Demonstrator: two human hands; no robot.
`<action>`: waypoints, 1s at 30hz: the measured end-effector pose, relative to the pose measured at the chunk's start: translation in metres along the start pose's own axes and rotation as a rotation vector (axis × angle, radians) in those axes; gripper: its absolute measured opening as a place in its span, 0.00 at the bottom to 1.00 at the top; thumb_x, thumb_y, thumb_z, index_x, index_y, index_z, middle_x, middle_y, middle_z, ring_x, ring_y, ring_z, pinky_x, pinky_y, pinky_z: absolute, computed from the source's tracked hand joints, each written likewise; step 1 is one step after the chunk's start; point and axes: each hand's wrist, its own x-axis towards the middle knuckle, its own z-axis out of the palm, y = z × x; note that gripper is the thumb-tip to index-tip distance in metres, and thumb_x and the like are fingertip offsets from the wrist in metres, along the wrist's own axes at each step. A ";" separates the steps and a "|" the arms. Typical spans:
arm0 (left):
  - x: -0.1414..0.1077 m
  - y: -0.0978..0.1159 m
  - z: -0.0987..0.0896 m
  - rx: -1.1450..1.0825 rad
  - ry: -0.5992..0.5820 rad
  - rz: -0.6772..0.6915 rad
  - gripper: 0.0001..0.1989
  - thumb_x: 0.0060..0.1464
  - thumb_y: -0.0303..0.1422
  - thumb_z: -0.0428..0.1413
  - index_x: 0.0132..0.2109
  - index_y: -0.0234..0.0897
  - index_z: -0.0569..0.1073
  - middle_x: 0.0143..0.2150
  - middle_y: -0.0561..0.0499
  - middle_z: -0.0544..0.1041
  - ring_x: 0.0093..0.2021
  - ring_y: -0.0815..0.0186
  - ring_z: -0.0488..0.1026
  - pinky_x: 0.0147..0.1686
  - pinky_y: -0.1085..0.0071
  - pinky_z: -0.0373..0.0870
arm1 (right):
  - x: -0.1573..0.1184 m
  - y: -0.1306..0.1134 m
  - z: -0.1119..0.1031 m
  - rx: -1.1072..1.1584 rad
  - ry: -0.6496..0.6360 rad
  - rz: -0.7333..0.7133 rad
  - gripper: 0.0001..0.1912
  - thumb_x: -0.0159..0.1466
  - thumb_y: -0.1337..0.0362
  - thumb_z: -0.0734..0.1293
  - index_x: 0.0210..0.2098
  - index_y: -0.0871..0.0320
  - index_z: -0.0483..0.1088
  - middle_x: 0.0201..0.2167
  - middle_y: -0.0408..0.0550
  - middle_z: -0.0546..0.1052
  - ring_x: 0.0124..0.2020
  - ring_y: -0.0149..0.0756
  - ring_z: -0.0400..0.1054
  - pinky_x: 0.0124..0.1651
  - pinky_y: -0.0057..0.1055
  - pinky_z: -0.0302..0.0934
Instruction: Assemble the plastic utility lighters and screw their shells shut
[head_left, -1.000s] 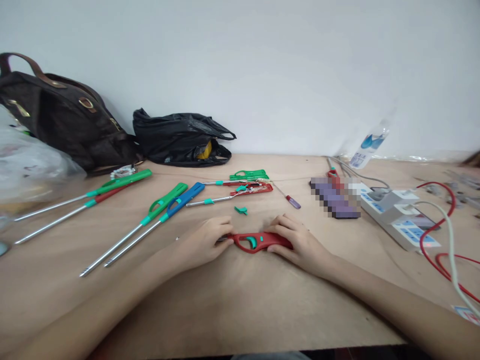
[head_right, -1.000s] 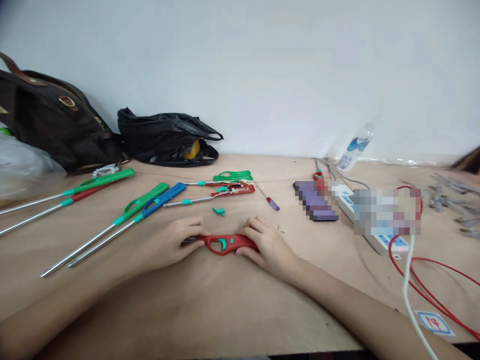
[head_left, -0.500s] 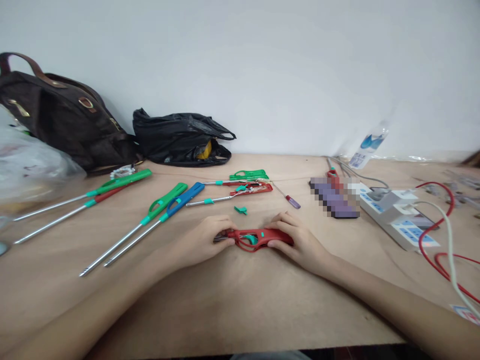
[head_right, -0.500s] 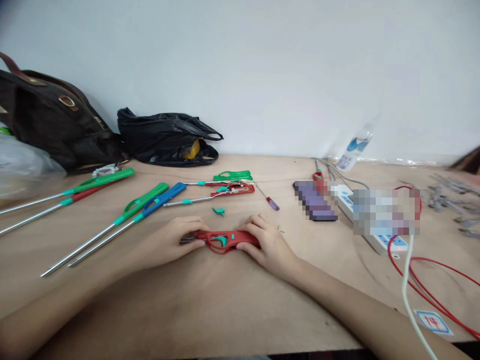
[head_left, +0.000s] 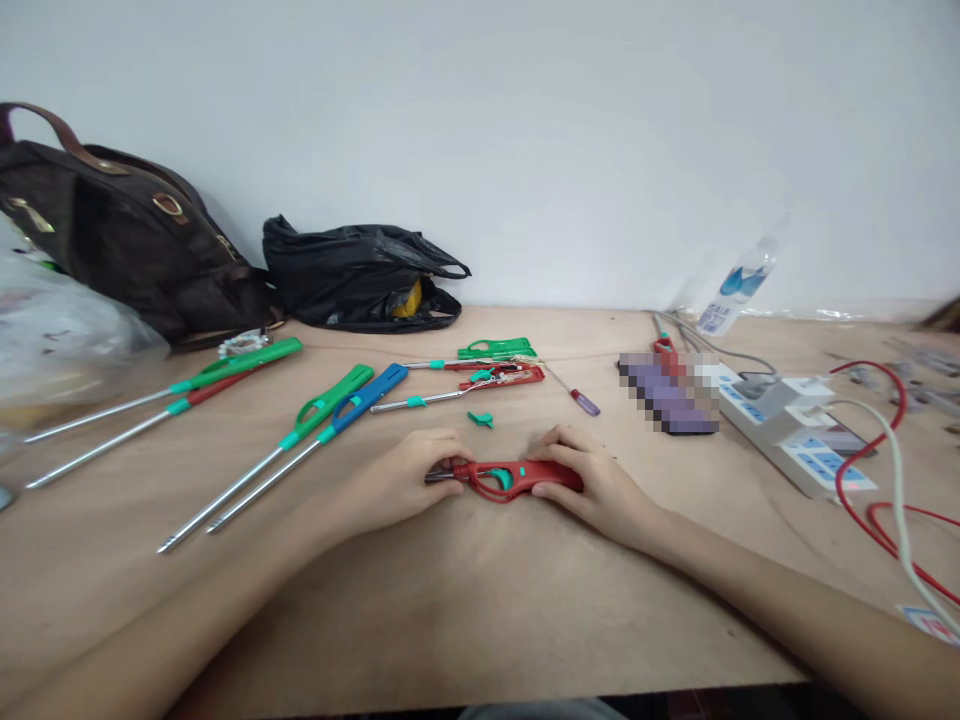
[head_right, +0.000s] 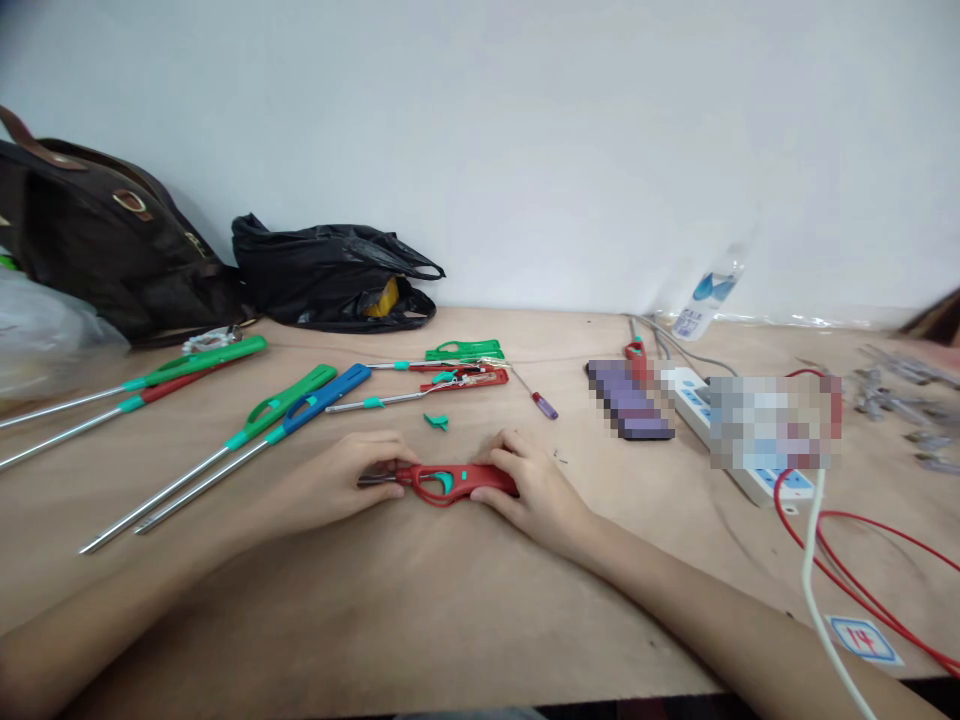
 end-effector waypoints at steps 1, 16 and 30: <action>0.000 0.000 0.000 0.004 -0.003 -0.002 0.08 0.57 0.32 0.55 0.43 0.36 0.75 0.40 0.49 0.76 0.39 0.62 0.73 0.38 0.69 0.68 | 0.000 0.000 0.000 0.006 -0.001 0.000 0.11 0.66 0.61 0.66 0.48 0.56 0.71 0.45 0.53 0.71 0.48 0.42 0.68 0.53 0.43 0.65; 0.000 0.002 -0.001 -0.001 -0.024 -0.026 0.09 0.57 0.32 0.55 0.44 0.35 0.75 0.40 0.49 0.76 0.39 0.62 0.73 0.39 0.69 0.68 | -0.001 0.004 0.004 -0.045 -0.015 -0.002 0.12 0.64 0.61 0.68 0.46 0.58 0.72 0.44 0.54 0.72 0.47 0.43 0.67 0.52 0.43 0.65; 0.001 0.000 0.011 0.060 0.055 -0.005 0.10 0.60 0.29 0.49 0.37 0.35 0.75 0.36 0.50 0.71 0.35 0.66 0.70 0.35 0.72 0.64 | -0.001 0.004 0.002 -0.002 -0.034 0.019 0.14 0.64 0.61 0.69 0.47 0.60 0.73 0.45 0.53 0.72 0.48 0.43 0.65 0.53 0.43 0.62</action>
